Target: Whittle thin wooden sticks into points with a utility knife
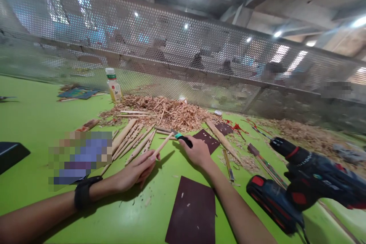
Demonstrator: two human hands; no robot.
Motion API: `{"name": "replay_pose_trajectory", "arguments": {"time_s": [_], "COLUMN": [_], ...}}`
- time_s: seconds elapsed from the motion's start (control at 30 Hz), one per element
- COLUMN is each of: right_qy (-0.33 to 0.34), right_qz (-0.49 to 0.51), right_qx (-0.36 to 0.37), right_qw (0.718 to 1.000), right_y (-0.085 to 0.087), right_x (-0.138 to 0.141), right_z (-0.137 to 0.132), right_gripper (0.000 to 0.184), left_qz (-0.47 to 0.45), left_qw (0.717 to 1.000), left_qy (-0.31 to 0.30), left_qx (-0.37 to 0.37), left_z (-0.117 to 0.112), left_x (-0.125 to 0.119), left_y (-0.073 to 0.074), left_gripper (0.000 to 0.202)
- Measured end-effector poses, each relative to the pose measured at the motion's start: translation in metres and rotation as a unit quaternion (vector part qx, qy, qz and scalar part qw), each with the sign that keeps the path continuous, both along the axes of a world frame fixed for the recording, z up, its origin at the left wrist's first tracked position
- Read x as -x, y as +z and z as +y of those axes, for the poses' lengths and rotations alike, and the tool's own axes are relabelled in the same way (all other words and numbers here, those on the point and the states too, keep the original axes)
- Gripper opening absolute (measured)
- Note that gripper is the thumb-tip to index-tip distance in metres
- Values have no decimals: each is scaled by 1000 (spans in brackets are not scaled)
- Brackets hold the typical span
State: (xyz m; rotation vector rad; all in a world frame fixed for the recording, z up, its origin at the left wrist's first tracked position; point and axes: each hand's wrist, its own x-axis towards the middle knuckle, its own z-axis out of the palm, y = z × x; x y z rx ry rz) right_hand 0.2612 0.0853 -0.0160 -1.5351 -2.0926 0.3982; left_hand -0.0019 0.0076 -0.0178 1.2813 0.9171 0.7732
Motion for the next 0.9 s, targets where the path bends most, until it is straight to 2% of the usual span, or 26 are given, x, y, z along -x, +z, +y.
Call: {"name": "replay_pose_trajectory", "arguments": {"time_s": [0.17,0.27,0.37,0.43,0.6,0.73,0.9], "right_qy": [-16,52,142,163,154,124,95], "right_qz": [62,75,24,-1,-30,-56,-38], "right_qx": [-11,-13,6,13,-3,-5,-10], "right_qw": [998,996,990,986,988,991,995], "right_y": [1,4,5,5,6,7,3], "right_x": [1,6,10,11,4,3,4], "right_z": [-4,-11,-16,-17,-11,-6,-2], "right_gripper": [63,58,49,45,51,56,55], "left_qz": [-33,-51,-51,-50,-45,-60,-70], "left_qw": [999,998,998,998,997,995,995], "left_qy": [2,12,8,12,15,0,3], "left_qx": [21,31,36,48,64,75,75], "left_z": [3,7,7,6,6,16,21], "left_x": [0,-1,-2,-1,-1,1,4], "left_y": [-7,-10,-10,-8,-3,-8,-10], "left_gripper": [49,49,47,48,50,50,48]}}
